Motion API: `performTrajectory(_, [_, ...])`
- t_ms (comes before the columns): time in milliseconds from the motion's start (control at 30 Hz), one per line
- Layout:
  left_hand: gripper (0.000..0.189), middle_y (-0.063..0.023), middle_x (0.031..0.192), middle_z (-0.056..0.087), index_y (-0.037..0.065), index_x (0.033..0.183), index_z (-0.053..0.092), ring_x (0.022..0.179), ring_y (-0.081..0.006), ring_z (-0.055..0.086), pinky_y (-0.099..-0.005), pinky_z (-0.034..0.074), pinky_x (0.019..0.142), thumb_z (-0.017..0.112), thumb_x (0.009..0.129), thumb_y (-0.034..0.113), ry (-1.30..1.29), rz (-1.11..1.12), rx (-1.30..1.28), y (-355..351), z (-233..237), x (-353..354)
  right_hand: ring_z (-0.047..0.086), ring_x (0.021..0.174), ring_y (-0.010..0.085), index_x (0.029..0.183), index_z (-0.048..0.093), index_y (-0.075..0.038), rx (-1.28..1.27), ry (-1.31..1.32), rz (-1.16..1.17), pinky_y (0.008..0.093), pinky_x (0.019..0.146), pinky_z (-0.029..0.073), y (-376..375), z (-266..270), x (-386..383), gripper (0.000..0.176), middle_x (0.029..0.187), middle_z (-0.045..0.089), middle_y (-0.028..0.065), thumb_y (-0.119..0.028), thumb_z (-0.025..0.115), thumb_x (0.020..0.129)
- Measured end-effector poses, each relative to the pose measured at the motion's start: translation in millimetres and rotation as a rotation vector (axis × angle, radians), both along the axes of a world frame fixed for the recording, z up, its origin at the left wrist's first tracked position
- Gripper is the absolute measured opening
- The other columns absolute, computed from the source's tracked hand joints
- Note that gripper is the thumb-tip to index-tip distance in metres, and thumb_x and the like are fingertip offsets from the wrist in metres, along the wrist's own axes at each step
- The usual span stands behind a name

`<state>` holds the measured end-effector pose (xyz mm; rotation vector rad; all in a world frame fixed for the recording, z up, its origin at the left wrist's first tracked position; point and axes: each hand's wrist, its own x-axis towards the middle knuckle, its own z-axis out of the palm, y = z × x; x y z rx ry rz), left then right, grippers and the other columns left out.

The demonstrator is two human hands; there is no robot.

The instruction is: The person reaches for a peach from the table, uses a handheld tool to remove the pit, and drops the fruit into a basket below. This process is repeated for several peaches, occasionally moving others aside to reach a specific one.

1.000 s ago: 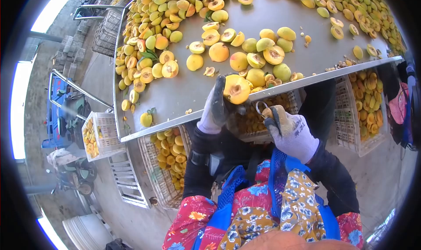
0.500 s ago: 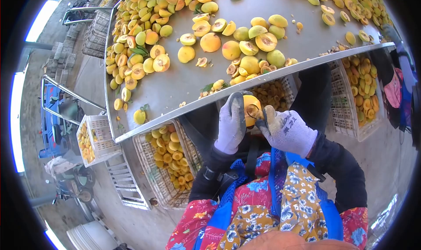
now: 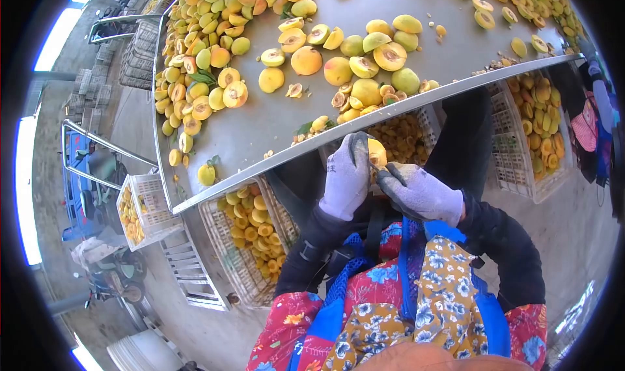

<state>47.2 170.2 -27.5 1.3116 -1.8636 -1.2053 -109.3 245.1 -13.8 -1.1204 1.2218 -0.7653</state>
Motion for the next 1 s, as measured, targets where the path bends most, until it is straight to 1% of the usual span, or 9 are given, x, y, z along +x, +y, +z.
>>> performTrajectory(33, [0.025,-0.0237,0.096,0.068,-0.001,0.114,0.061,0.093,-0.0405,0.067,-0.0429,0.054,0.078,0.047,0.102,0.015,0.010,0.011,0.015,0.1,-3.2,-0.8,0.052,0.058,0.0084,0.093,0.056,-0.007,-0.341,0.194,0.008,0.0240,0.053,0.042,0.0,-18.0,2.8,0.025,0.067,0.051,-0.0020,-0.028,0.050,0.104])
performTrajectory(100, [0.025,-0.0240,0.096,0.068,-0.001,0.113,0.061,0.094,-0.0400,0.067,-0.0436,0.054,0.079,0.048,0.102,0.016,0.022,0.022,0.051,3.4,-15.2,-2.3,0.051,0.057,0.0084,0.093,0.056,-0.007,-0.552,0.318,0.043,0.0239,0.051,0.041,1.8,-26.6,1.1,0.025,0.067,0.051,-0.0020,-0.030,0.051,0.104])
performTrajectory(200, [0.024,-0.0237,0.097,0.068,-0.001,0.113,0.061,0.093,-0.0395,0.067,-0.0422,0.054,0.078,0.048,0.102,0.016,0.040,-0.002,0.032,6.1,-19.3,-3.7,0.048,0.055,0.0079,0.095,0.057,-0.008,0.041,0.012,0.073,0.0236,0.049,0.039,-0.4,0.0,-13.2,0.027,0.067,0.051,-0.0022,-0.033,0.051,0.103])
performTrajectory(267, [0.024,-0.0225,0.097,0.069,-0.001,0.114,0.061,0.089,-0.0374,0.068,-0.0406,0.054,0.077,0.048,0.102,0.016,0.095,0.000,-0.044,8.6,-18.9,-5.1,0.048,0.056,0.0077,0.098,0.058,-0.008,0.702,-0.330,-0.010,0.0240,0.048,0.039,-10.0,30.8,-18.7,0.028,0.069,0.051,-0.0031,-0.034,0.050,0.104])
performTrajectory(333, [0.024,-0.0208,0.097,0.069,-0.001,0.114,0.061,0.085,-0.0338,0.070,-0.0388,0.055,0.077,0.048,0.102,0.015,0.123,0.023,-0.239,13.2,-17.6,-7.8,0.042,0.051,0.0058,0.096,0.058,-0.010,0.685,-0.466,-0.023,0.0218,0.044,0.034,-6.5,25.4,-17.6,0.031,0.065,0.047,-0.0043,-0.039,0.051,0.103])
performTrajectory(567, [0.027,-0.0145,0.092,0.069,-0.001,0.114,0.061,0.086,-0.0217,0.069,-0.0339,0.054,0.077,0.046,0.104,0.019,0.361,-0.083,-0.191,6.7,-21.5,-3.3,0.032,0.037,0.0040,0.097,0.054,-0.005,0.823,-1.162,-0.005,0.0188,0.035,0.027,6.6,-10.2,-22.2,0.039,0.056,0.040,-0.0048,-0.044,0.055,0.101])
performTrajectory(767, [0.031,-0.0129,0.092,0.070,-0.002,0.110,0.063,0.086,-0.0197,0.068,-0.0320,0.053,0.077,0.044,0.106,0.022,0.308,-0.182,0.275,-2.1,-40.9,-5.2,0.032,0.036,0.0039,0.099,0.055,-0.006,0.745,-0.844,-0.181,0.0195,0.035,0.028,11.3,-1.3,-10.9,0.040,0.055,0.038,-0.0052,-0.046,0.050,0.103])
performTrajectory(867, [0.033,-0.0112,0.093,0.070,-0.002,0.110,0.064,0.088,-0.0181,0.067,-0.0311,0.053,0.079,0.044,0.106,0.024,0.380,-0.239,0.243,-0.5,-45.8,-5.8,0.029,0.036,0.0045,0.099,0.056,-0.009,0.945,-1.543,0.037,0.0193,0.035,0.026,22.2,-47.1,-16.6,0.039,0.054,0.037,-0.0052,-0.046,0.045,0.104])
performTrajectory(1000, [0.035,-0.0108,0.096,0.070,-0.002,0.111,0.064,0.088,-0.0175,0.067,-0.0308,0.053,0.081,0.043,0.107,0.026,0.467,-0.087,0.169,2.2,-50.9,-19.6,0.026,0.033,0.0050,0.096,0.055,-0.009,0.745,-1.332,-0.124,0.0225,0.033,0.025,22.0,-40.0,-7.3,0.040,0.052,0.035,-0.0046,-0.047,0.044,0.104])
